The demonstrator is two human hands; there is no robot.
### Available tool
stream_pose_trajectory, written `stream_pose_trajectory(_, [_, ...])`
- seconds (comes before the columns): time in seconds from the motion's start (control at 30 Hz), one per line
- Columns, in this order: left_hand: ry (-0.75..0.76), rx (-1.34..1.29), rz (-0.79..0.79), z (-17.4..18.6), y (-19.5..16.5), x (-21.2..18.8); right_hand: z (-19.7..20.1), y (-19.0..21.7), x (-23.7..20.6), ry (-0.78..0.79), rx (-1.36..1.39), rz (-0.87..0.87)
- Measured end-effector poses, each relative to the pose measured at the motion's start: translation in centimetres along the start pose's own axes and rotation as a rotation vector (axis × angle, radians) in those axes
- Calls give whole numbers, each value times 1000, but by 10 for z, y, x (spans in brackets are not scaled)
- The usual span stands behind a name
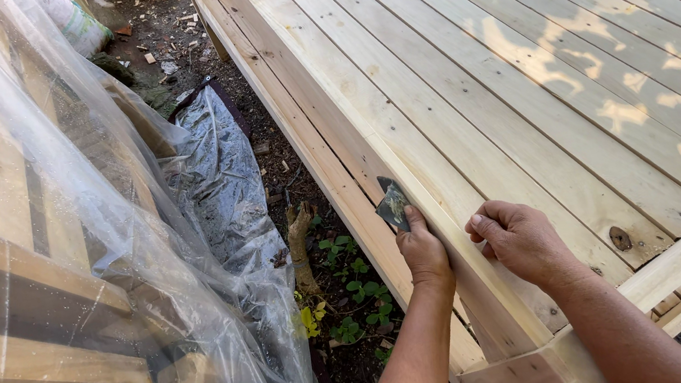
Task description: The person sands the edges and surface of a large wooden slatted panel using a piece of sandpaper held by hand. They work along the frame rails and plank edges, moving around the panel to sand different sides and sections.
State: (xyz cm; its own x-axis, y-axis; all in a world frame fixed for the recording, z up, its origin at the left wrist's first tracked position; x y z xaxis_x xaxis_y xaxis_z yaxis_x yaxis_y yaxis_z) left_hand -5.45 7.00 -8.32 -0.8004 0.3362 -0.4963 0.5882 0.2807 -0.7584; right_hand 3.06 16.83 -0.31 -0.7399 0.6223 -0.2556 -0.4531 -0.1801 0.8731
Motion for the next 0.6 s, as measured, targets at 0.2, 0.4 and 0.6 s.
stream_pose_trajectory(0.2, [144,27,-47,-2,66,-101,4,8,0,24,-85,9])
stream_pose_trajectory(0.4, [-40,122,-163,-6,31,-4,8,9,1,10,-97,15])
stream_pose_trajectory(0.6, [9,140,-150,11,60,-49,-3,9,-8,22,-87,45])
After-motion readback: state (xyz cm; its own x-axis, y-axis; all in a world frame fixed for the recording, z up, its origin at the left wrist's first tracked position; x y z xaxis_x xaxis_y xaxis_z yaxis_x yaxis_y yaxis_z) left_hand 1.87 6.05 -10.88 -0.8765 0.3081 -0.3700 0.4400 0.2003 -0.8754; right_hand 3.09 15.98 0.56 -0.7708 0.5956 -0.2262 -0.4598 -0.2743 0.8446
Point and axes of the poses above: each hand's wrist, its own x-axis towards the middle knuckle, its own z-axis out of the back of the hand, y = z × x, the point moved 5 cm from there along x, towards the middle knuckle, and after that the axes turned 11 degrees about x, right-handed, at the moved point
